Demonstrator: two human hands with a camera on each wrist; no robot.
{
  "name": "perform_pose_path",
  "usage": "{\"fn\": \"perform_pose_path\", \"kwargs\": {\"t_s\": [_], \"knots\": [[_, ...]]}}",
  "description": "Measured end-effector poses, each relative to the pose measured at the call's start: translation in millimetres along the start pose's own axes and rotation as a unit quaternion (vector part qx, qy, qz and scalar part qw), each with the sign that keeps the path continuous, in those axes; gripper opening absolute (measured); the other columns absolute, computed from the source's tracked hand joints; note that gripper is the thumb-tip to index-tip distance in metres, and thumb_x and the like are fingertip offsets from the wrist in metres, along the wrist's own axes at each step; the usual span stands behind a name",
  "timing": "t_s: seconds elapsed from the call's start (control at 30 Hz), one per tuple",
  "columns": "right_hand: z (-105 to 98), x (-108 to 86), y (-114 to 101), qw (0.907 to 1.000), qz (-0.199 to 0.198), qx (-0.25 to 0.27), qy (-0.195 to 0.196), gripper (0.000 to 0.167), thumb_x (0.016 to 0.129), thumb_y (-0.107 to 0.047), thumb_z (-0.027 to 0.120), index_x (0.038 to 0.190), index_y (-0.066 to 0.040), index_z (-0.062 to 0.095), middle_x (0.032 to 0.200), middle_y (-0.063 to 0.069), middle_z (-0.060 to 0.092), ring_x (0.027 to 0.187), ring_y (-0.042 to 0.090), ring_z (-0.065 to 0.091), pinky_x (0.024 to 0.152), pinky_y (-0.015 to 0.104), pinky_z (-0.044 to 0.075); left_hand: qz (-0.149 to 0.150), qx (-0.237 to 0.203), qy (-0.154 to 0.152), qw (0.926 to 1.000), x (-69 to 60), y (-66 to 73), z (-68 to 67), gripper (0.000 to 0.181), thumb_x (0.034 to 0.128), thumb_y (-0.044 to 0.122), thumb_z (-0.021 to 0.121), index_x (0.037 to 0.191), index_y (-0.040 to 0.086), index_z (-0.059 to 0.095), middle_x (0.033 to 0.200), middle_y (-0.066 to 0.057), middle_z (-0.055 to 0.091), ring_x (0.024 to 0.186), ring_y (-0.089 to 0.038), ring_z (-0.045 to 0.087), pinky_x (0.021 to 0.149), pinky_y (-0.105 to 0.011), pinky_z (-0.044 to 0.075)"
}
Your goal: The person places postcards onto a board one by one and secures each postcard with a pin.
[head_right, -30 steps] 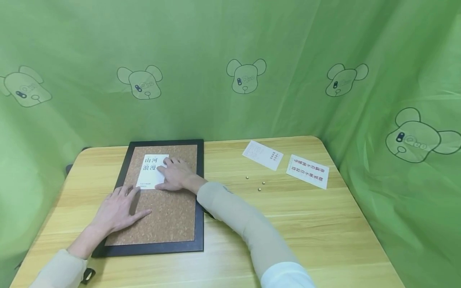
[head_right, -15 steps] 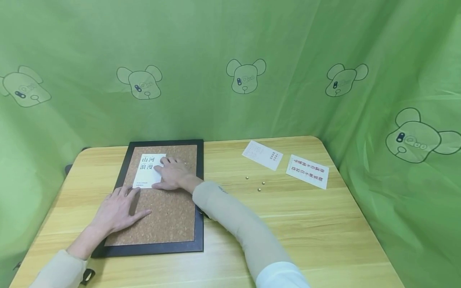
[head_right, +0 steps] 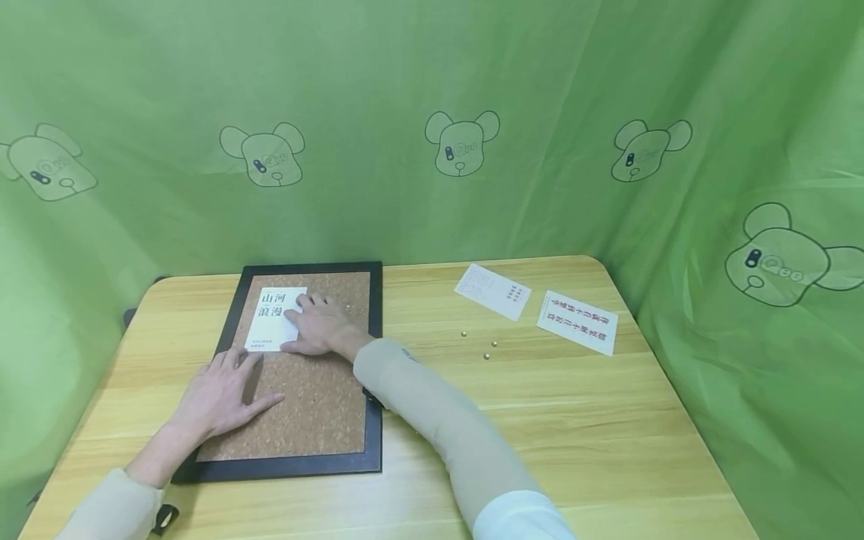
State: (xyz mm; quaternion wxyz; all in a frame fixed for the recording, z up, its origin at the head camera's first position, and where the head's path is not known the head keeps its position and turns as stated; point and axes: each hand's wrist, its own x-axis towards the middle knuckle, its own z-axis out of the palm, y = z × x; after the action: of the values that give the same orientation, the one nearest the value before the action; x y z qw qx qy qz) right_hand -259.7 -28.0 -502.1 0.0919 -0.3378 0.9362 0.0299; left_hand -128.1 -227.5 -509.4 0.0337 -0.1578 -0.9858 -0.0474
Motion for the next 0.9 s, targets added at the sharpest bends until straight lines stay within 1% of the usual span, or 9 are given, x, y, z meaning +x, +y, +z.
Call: {"fn": "perform_pose_path", "kwargs": {"t_s": [0.33,0.6,0.9], "knots": [[-2,4.8,-5,0.9999,0.015,0.001,-0.006,0.079,0.101,-0.078,0.038,0.164,-0.031,0.037,0.172,0.006,0.032,0.162,0.029,0.029,0.133,0.049,0.028,0.001,-0.002,0.003,1.0,0.6,0.6,-0.3,0.093,0.0881,0.074,0.067,0.146,0.002,0.057,0.141,-0.035,0.056,0.126,-0.054,0.06,0.102,-0.07,0.052],[-4,7.7,-8,0.9998,0.013,-0.005,-0.013,0.078,0.102,-0.076,0.038,0.166,-0.032,0.034,0.173,0.005,0.031,0.162,0.03,0.028,0.134,0.049,0.026,0.004,-0.002,0.009,1.0,0.3,0.2,-0.1,0.092,0.0877,0.074,0.068,0.146,0.003,0.057,0.134,-0.032,0.059,0.122,-0.051,0.061,0.101,-0.068,0.053],[-8,8.9,-11,0.9996,0.014,-0.004,-0.026,0.078,0.102,-0.076,0.037,0.166,-0.033,0.033,0.174,0.005,0.03,0.163,0.029,0.026,0.134,0.047,0.026,0.001,0.002,0.001,1.0,0.1,-0.3,-0.8,0.093,0.088,0.074,0.067,0.146,0.002,0.058,0.135,-0.033,0.058,0.123,-0.051,0.061,0.1,-0.068,0.054]]}}
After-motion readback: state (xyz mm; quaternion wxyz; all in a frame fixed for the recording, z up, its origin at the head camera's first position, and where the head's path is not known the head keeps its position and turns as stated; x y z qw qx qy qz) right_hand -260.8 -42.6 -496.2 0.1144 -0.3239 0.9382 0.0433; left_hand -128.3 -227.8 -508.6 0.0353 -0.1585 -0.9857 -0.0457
